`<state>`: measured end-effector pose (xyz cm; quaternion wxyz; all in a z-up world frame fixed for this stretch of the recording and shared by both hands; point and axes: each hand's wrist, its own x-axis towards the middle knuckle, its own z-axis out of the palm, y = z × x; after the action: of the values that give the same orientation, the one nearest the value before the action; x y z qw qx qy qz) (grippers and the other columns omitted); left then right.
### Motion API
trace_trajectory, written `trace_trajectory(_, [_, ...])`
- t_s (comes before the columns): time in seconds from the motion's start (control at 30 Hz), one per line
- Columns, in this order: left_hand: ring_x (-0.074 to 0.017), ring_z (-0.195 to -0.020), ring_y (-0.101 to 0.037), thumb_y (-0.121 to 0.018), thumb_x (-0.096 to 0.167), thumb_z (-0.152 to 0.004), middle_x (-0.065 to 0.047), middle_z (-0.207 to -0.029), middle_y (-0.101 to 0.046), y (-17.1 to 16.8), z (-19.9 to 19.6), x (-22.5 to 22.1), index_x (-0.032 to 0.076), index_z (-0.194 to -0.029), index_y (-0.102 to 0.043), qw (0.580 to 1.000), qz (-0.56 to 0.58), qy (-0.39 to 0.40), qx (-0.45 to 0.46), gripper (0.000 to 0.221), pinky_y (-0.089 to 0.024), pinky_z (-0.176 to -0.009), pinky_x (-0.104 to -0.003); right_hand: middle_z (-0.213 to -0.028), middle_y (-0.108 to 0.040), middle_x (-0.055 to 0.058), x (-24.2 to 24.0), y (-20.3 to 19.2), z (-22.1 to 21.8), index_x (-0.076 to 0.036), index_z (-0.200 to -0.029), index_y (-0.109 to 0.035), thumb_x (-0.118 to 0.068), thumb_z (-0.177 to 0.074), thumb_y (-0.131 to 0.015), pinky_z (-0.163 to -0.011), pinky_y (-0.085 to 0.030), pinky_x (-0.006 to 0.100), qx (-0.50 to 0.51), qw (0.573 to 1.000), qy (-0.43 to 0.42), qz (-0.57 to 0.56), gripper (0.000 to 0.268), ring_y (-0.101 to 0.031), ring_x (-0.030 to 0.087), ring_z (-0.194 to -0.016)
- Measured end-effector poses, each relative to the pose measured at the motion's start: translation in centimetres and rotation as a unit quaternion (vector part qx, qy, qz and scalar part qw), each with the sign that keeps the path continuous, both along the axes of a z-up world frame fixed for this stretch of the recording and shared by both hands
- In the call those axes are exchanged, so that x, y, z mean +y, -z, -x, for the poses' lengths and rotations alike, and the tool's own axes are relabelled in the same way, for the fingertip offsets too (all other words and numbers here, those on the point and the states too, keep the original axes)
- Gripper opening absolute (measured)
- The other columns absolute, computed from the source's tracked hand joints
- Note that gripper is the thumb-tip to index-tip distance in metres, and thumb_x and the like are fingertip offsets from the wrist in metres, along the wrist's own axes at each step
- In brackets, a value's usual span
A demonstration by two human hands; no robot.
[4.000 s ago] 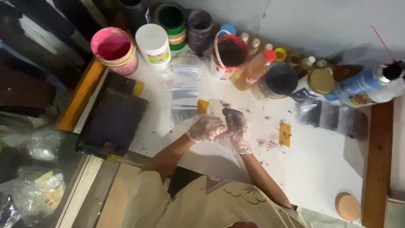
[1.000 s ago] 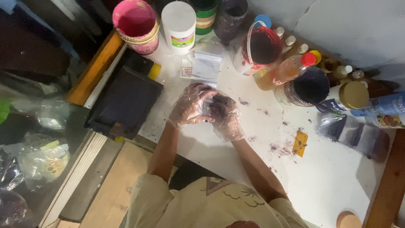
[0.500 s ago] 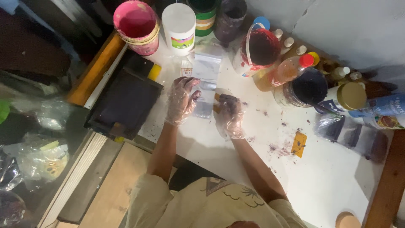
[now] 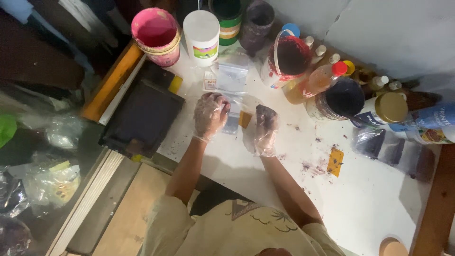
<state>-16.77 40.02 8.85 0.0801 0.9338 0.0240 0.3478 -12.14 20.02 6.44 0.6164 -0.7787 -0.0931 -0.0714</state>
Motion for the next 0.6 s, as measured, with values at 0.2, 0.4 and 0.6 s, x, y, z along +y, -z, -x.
trace_trajectory(0.2, [-0.032, -0.099, -0.067, -0.08, 0.041, -0.078, -0.007, -0.1, -0.067, 0.0, -0.2, -0.3, 0.018, -0.106, -0.064, 0.998, 0.051, -0.022, 0.03, 0.04, -0.054, -0.079, -0.043, -0.116, -0.063, 0.015, -2.4, -2.9, 0.2, -0.003, -0.116, -0.061, 0.005, -0.099, -0.058, -0.081, -0.065, 0.039, -0.121, 0.991, -0.049, -0.025, 0.019, -0.072, 0.031, -0.1])
trace_trajectory(0.4, [-0.0403, -0.123, -0.054, -0.09, 0.037, -0.065, -0.014, -0.129, -0.056, 0.5, 0.0, -0.2, 0.014, -0.133, -0.057, 0.993, 0.1, 0.04, 0.043, 0.078, -0.05, -0.093, -0.054, -0.118, -0.067, 0.017, -6.6, -6.5, 0.3, -0.003, -0.099, -0.071, 0.01, -0.09, -0.066, -0.085, -0.062, 0.039, -0.03, 0.989, -0.145, -0.028, 0.016, -0.072, 0.031, -0.105])
trace_trajectory(0.6, [-0.0366, -0.13, -0.05, -0.081, 0.038, -0.068, -0.008, -0.134, -0.054, -0.6, 0.3, -1.2, 0.027, -0.134, -0.059, 0.971, 0.044, 0.199, 0.124, 0.07, -0.043, -0.102, -0.05, -0.115, -0.072, 0.016, -15.2, -6.3, -1.1, -0.008, -0.099, -0.077, -0.016, -0.094, -0.07, -0.093, -0.056, 0.041, -0.132, 0.956, -0.263, -0.018, 0.012, -0.07, 0.031, -0.114])
